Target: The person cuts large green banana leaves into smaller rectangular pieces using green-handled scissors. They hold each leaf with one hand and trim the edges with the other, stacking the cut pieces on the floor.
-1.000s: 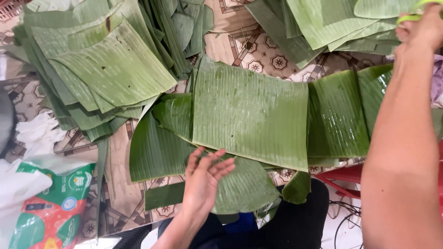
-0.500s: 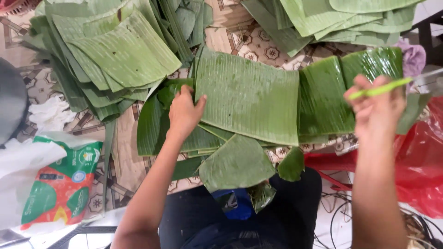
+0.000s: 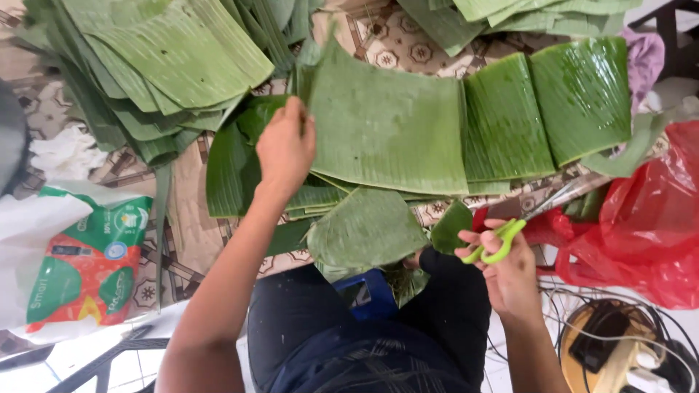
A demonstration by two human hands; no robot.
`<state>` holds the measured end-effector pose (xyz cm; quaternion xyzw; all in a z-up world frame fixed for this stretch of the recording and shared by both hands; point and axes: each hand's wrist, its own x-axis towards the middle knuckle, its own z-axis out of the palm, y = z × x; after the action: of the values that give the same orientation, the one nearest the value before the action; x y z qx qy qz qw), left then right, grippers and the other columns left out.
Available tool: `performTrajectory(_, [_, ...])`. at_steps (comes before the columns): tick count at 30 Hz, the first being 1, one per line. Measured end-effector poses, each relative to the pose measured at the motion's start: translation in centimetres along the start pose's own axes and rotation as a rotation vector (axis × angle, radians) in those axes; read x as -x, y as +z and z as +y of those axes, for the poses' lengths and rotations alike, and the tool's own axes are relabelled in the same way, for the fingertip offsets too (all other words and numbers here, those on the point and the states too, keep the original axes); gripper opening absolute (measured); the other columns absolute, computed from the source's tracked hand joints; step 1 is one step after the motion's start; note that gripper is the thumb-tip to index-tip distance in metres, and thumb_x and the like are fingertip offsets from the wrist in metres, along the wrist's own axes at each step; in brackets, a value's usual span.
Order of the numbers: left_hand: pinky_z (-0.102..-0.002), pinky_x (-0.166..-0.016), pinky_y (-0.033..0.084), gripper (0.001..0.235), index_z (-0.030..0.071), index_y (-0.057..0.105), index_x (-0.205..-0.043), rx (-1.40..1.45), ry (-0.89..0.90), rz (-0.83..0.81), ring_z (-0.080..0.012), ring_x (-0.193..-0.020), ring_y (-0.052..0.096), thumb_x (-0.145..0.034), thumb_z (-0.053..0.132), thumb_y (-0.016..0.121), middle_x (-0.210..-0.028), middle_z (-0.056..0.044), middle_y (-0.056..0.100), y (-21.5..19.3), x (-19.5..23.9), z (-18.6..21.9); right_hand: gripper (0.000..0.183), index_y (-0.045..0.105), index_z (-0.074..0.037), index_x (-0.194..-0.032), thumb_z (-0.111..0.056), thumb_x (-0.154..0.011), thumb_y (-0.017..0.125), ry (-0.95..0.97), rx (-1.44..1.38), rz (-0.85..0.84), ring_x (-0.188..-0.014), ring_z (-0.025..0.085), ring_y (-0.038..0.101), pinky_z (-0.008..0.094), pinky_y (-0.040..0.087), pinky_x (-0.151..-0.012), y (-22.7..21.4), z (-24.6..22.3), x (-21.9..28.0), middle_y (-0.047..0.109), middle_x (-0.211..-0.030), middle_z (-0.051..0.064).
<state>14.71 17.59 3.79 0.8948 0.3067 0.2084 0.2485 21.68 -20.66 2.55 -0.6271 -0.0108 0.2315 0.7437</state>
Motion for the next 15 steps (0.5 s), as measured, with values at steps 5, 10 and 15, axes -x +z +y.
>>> performTrajectory(5, [-0.04, -0.072, 0.046, 0.014, 0.007, 0.049, -0.101, 0.588, -0.285, 0.428, -0.0278, -0.078, 0.053, -0.106, 0.019, 0.055, -0.086, -0.013, 0.051, 0.8, 7.8, -0.6, 0.034, 0.054, -0.002, -0.124, -0.006, -0.092, 0.065, 0.116, 0.112, -0.061, -0.071, 0.04, 0.073, 0.053, 0.062, -0.073, 0.4, -0.2, 2.6, 0.073, -0.095, 0.035])
performTrajectory(10, [-0.051, -0.088, 0.066, 0.018, 0.008, 0.056, -0.111, 1.467, -0.968, 0.187, -0.0269, -0.107, 0.07, -0.095, 0.005, 0.062, -0.123, -0.011, 0.069, 0.6, 13.8, 6.2, 0.033, 0.062, -0.003, -0.122, -0.004, -0.09, 0.067, 0.383, 0.303, -0.111, -0.068, 0.037, 0.072, 0.043, 0.059, -0.072, 2.5, -0.9, 5.1, 0.079, -0.094, 0.031])
performTrajectory(15, [-0.06, -0.099, 0.057, 0.08, 0.015, 0.032, -0.155, 1.875, -1.338, -0.348, -0.0539, -0.134, 0.052, -0.086, 0.02, 0.072, -0.163, -0.033, 0.012, 3.2, 13.1, 8.0, 0.03, 0.057, -0.004, -0.112, -0.027, -0.096, 0.063, 0.396, 0.219, -0.368, -0.052, 0.025, 0.062, 0.035, 0.051, -0.051, 1.3, 1.9, 6.6, 0.065, -0.064, 0.015])
